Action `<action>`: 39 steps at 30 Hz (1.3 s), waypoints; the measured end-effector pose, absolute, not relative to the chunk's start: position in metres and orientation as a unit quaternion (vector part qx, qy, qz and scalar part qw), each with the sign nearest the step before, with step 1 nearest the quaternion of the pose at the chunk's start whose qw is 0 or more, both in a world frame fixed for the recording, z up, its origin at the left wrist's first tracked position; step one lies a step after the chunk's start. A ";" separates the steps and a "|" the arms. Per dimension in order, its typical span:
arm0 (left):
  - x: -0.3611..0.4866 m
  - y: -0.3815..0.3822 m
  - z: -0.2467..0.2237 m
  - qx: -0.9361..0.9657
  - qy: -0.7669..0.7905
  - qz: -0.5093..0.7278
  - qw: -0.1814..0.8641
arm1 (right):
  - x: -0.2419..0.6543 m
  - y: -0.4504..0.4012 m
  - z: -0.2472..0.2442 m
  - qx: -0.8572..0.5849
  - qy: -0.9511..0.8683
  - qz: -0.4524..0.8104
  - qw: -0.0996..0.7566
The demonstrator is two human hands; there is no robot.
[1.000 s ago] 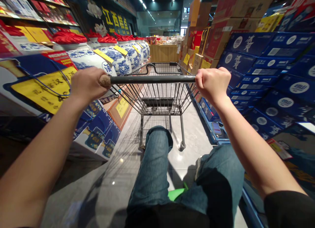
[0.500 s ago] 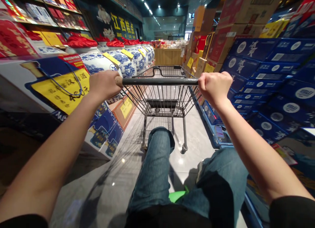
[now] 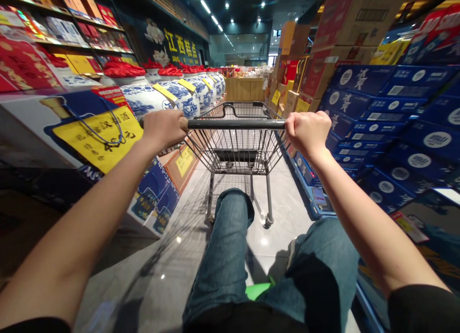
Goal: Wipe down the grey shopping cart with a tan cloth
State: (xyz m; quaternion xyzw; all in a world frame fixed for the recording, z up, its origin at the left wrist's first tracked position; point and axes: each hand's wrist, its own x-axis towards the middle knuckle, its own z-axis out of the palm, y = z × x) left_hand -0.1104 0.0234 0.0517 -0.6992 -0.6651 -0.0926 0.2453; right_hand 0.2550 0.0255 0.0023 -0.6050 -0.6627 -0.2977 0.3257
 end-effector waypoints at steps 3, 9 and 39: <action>-0.113 0.039 0.078 -0.739 -0.660 0.012 0.133 | 0.255 0.023 0.003 -0.607 -0.661 -0.301 0.322; -0.104 0.033 0.073 -0.729 -0.662 0.002 0.176 | 0.254 0.026 0.003 -0.607 -0.662 -0.289 0.331; -0.081 0.029 0.065 -0.734 -0.638 -0.054 0.227 | 0.254 0.022 0.003 -0.594 -0.665 -0.294 0.343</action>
